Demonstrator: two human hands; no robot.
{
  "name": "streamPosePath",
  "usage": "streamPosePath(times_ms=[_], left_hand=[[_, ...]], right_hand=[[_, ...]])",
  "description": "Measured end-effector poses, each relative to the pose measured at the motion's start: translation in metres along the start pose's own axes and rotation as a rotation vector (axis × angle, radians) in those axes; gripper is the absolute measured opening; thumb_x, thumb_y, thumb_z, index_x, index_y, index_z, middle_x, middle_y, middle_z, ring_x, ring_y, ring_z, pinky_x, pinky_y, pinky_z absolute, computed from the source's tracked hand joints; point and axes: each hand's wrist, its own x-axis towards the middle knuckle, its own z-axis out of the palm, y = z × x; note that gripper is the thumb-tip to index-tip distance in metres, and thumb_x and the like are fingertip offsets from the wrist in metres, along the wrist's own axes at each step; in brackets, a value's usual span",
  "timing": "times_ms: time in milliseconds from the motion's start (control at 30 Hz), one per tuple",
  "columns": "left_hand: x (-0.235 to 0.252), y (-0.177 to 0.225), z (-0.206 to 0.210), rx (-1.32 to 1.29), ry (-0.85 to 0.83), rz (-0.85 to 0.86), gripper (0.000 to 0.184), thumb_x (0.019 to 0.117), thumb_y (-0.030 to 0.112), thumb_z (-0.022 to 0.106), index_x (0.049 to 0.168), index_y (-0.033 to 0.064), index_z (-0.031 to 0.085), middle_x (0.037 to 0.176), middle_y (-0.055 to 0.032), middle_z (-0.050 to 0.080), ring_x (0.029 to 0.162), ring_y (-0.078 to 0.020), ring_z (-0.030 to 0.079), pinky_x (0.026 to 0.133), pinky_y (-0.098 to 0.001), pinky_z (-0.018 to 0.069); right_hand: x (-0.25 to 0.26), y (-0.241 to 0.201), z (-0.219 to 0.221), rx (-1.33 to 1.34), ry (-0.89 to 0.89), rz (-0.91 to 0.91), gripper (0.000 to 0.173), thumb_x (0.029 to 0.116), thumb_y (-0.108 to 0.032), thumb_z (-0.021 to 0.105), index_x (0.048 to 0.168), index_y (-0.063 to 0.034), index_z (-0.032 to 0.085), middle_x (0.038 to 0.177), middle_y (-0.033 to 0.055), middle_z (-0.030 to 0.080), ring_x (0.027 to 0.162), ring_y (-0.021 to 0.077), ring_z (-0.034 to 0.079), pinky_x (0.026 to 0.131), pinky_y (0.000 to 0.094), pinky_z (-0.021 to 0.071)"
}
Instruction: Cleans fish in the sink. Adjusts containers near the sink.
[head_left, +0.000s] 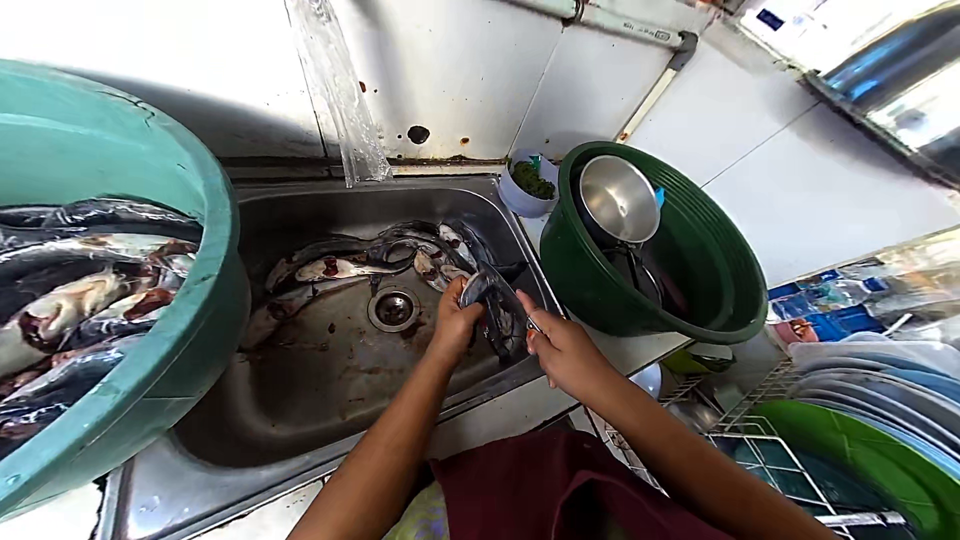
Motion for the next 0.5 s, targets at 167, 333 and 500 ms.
streamPosePath(times_ms=[167, 333, 500], left_hand=[[0.000, 0.000, -0.004, 0.043, 0.052, 0.042, 0.022, 0.0762, 0.000, 0.056, 0.093, 0.0118, 0.049, 0.066, 0.0013, 0.052, 0.053, -0.0081, 0.049, 0.051, -0.0244, 0.0423], [-0.001, 0.003, -0.003, 0.050, 0.120, 0.082, 0.025, 0.0721, -0.004, 0.056, 0.092, 0.0101, 0.053, 0.074, -0.0005, 0.055, 0.057, -0.0084, 0.049, 0.051, -0.0257, 0.0414], [-0.006, 0.003, 0.004, 0.061, 0.133, 0.056, 0.037, 0.0689, -0.005, 0.056, 0.104, 0.0044, 0.061, 0.090, -0.0061, 0.063, 0.073, -0.0121, 0.059, 0.062, -0.0316, 0.0494]], right_hand=[[-0.008, -0.009, 0.008, 0.124, -0.028, 0.060, 0.058, 0.1093, -0.012, 0.035, 0.165, -0.0151, 0.021, 0.094, 0.0085, 0.058, 0.052, 0.0134, 0.051, 0.050, 0.0306, 0.0506], [-0.004, -0.019, 0.019, 0.261, 0.008, 0.064, 0.056, 0.1086, -0.010, 0.035, 0.164, -0.0132, 0.025, 0.087, 0.0052, 0.055, 0.047, 0.0108, 0.047, 0.044, 0.0274, 0.0473], [0.022, -0.036, 0.032, -0.039, 0.095, 0.025, 0.057, 0.1089, -0.011, 0.035, 0.165, -0.0128, 0.023, 0.092, 0.0103, 0.059, 0.055, 0.0166, 0.056, 0.054, 0.0340, 0.0545]])
